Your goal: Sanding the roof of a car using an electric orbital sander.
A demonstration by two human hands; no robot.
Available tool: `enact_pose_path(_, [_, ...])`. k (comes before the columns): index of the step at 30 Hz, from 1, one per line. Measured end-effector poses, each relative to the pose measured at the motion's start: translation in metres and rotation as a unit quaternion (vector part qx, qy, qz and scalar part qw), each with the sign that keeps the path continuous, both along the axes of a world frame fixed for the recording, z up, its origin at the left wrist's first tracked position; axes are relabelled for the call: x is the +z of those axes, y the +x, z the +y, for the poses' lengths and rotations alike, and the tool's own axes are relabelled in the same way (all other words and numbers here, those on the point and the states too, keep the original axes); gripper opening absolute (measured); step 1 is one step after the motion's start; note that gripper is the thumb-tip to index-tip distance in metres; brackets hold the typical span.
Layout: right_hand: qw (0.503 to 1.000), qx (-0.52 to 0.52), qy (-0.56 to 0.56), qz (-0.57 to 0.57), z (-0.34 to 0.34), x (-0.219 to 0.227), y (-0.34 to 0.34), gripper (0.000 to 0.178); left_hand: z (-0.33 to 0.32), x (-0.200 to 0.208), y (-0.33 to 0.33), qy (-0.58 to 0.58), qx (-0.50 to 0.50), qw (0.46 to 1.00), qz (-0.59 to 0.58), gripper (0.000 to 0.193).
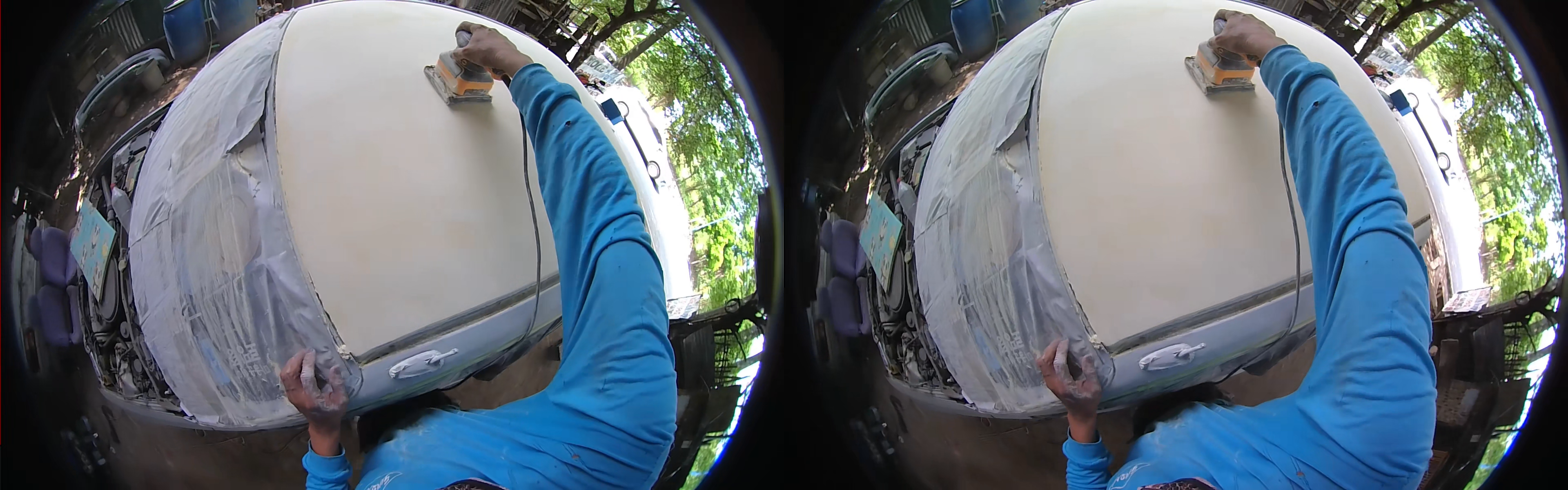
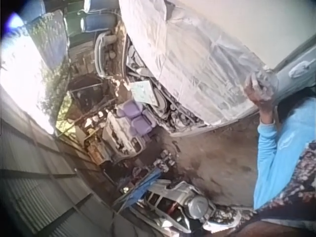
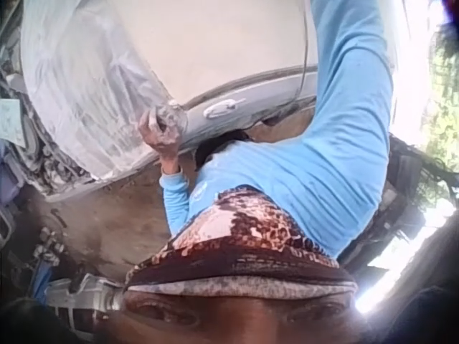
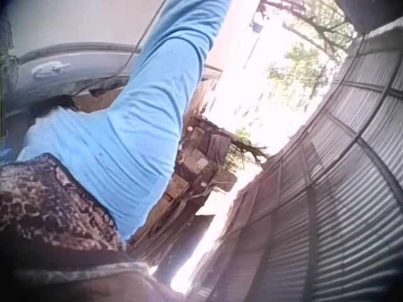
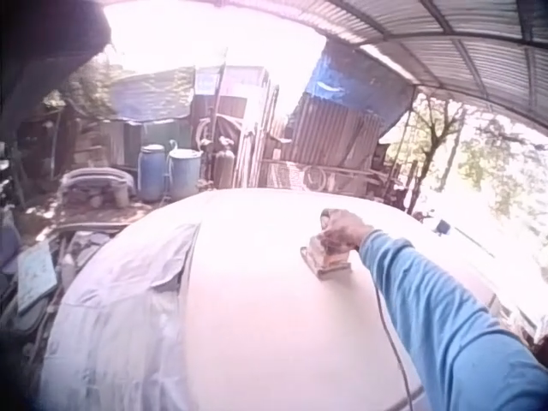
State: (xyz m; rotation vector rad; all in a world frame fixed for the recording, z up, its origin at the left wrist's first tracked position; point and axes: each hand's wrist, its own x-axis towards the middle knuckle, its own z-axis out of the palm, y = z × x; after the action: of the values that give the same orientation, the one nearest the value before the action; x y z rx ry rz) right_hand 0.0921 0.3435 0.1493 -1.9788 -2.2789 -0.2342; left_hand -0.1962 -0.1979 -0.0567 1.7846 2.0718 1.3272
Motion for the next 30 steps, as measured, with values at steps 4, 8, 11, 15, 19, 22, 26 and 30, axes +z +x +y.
enact_pose_path(4, [1.0,0.006,0.009,-0.016,0.014,0.0,-0.018,0.059,0.003,0.004,0.001,-0.002,-0.001,1.0,0.02,0.044])
enact_pose_path(8, [0.998,0.059,-0.006,-0.018,0.007,-0.008,-0.062,0.063,0.005,0.006,0.002,-0.001,-0.001,1.0,0.025,0.046])
enact_pose_path(11, [0.995,0.095,-0.028,-0.006,-0.012,-0.007,-0.097,0.062,0.005,0.007,0.002,0.0,-0.004,1.0,0.008,0.046])
enact_pose_path(15, [0.993,0.105,-0.032,-0.039,-0.027,-0.006,-0.138,0.06,0.006,0.006,0.001,0.001,0.002,1.0,0.021,0.045])
enact_pose_path(19, [0.991,0.125,-0.004,-0.054,-0.027,-0.015,-0.179,0.059,0.005,0.005,-0.001,0.002,-0.001,1.0,0.024,0.043])
enact_pose_path(22, [0.989,0.132,-0.007,-0.067,-0.028,-0.016,-0.206,0.058,0.005,0.003,-0.002,0.002,-0.003,1.0,0.017,0.043])
enact_pose_path(26, [0.958,0.276,-0.048,-0.06,-0.037,-0.006,-0.22,0.054,0.004,0.001,-0.004,0.005,-0.007,1.0,0.008,0.042])
enact_pose_path(30, [0.888,0.45,-0.048,-0.076,-0.04,-0.004,-0.22,0.05,0.003,0.0,-0.006,0.008,-0.004,1.0,-0.009,0.045])
